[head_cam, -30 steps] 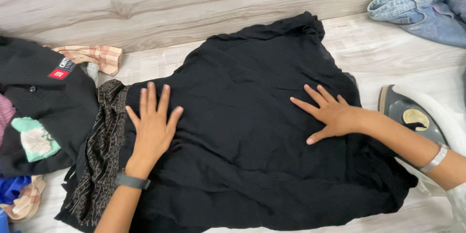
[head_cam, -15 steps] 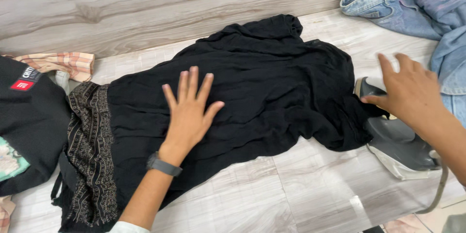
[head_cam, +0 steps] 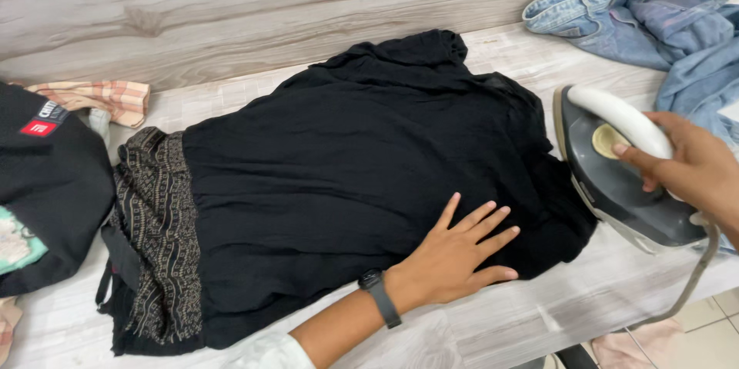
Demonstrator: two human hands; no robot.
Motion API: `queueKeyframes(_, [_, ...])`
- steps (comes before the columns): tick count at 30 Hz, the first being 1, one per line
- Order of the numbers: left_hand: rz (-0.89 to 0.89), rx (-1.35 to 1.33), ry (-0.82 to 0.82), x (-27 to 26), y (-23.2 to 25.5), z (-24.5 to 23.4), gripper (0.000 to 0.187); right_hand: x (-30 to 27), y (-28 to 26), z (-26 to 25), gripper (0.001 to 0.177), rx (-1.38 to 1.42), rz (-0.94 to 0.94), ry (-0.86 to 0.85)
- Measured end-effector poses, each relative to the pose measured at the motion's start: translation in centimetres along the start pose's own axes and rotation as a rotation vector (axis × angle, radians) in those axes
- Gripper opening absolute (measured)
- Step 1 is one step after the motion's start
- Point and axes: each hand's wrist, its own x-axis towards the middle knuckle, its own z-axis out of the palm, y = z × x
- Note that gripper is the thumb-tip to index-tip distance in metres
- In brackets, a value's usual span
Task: The person irons a black dress laid out on a tiled floor, smoothing the fabric with one hand while moving the iron with the other. They adjust the dress and iron different sections, including the patterned waistband, then fold the dress and place it aside. Finally, they pick up a black shirt from a nearby pile, lay it flat, and begin ironing it.
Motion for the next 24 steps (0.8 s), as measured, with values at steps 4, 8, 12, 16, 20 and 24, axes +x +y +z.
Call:
queueKeyframes(4, [-0.170, 0.213, 0.160, -5.8, -4.0, -7.3, 0.057, -2.1, -5.6, 0.4, 0.067, 0.080, -0.181, 0.001])
queueKeyframes(8, [-0.638, 0.308, 0.402, -14.4, -10.4, -14.3, 0.055, -3.9, -13.7, 2.8, 0.061, 0.120, -0.190, -0.207])
queueKeyframes(12, [-0.862, 0.370, 0.595, -22.9, -15.8, -17.1, 0.060, -5.9, -22.6, 8.0, 0.058, 0.170, -0.246, -0.486])
queueKeyframes(16, [-0.913, 0.336, 0.707, -26.5, -17.3, -16.2, 0.057, -7.7, -29.6, 14.8, 0.055, 0.169, -0.653, -0.521])
queueKeyframes(20, [-0.907, 0.367, 0.678, -26.3, -16.5, -15.8, 0.059, -9.1, -34.3, 20.8, 0.044, 0.069, -0.797, -0.377])
queueKeyframes(24, [-0.896, 0.405, 0.684, -25.6, -15.2, -16.1, 0.057, -8.8, -38.3, 25.1, 0.032, -0.023, -0.783, -0.225])
